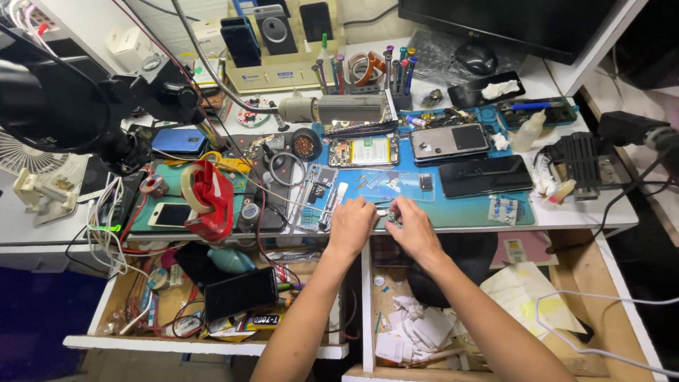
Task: Repairing a small electronic circuit board using a soldering iron and tweezers
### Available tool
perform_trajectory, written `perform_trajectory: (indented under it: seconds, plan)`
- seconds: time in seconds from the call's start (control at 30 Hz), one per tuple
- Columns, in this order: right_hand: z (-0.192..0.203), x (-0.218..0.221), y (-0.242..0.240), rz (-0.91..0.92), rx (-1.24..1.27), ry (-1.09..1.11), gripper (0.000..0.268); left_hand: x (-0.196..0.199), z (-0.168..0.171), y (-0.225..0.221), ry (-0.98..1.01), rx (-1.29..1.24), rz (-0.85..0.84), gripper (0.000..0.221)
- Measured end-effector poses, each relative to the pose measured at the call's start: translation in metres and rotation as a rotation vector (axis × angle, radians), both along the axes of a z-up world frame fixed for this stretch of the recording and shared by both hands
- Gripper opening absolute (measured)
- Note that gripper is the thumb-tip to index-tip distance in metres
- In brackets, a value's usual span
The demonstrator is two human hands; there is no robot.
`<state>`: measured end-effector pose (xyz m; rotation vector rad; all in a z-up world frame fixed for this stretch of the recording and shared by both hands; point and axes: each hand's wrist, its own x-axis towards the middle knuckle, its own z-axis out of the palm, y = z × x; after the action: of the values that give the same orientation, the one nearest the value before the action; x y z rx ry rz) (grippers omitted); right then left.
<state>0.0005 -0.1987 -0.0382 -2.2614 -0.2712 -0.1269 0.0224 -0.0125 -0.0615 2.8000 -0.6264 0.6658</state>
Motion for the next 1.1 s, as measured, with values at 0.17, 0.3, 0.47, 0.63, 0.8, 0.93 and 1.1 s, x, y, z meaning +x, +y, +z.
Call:
perform_trajectory:
  seconds: [0.17, 0.3, 0.47, 0.63, 0.8, 0.93, 1.1]
  plan:
    - [0.035, -0.014, -0.004, 0.013, 0.187, 0.027, 0.024, -0.021, 0.052, 0.014, -0.036, -0.042, -0.112, 0.013]
    - [0.045, -0.034, -0.004, 0.066, 0.411, 0.147, 0.02, -0.047, 0.076, 0.021, -0.076, -0.074, -0.174, 0.021]
    - [0.077, -0.05, -0.001, 0.173, 0.537, 0.228, 0.025, -0.073, 0.124, 0.034, 0.253, -0.261, -0.269, 0.016]
    - [0.08, -0.056, 0.007, 0.221, 0.433, 0.124, 0.026, -0.078, 0.123, 0.039, 0.423, -0.354, -0.293, 0.009]
    - [0.081, -0.052, 0.008, 0.317, 0.377, 0.083, 0.026, -0.077, 0.108, 0.041, 0.439, -0.334, -0.279, 0.008]
    - [0.072, -0.057, -0.001, 0.392, 0.347, 0.087, 0.03, -0.091, 0.121, 0.037, 0.474, -0.304, -0.235, 0.017]
    - [0.066, -0.065, -0.005, 0.396, 0.326, 0.078, 0.03, -0.093, 0.134, 0.032, 0.63, -0.281, -0.313, 0.014]
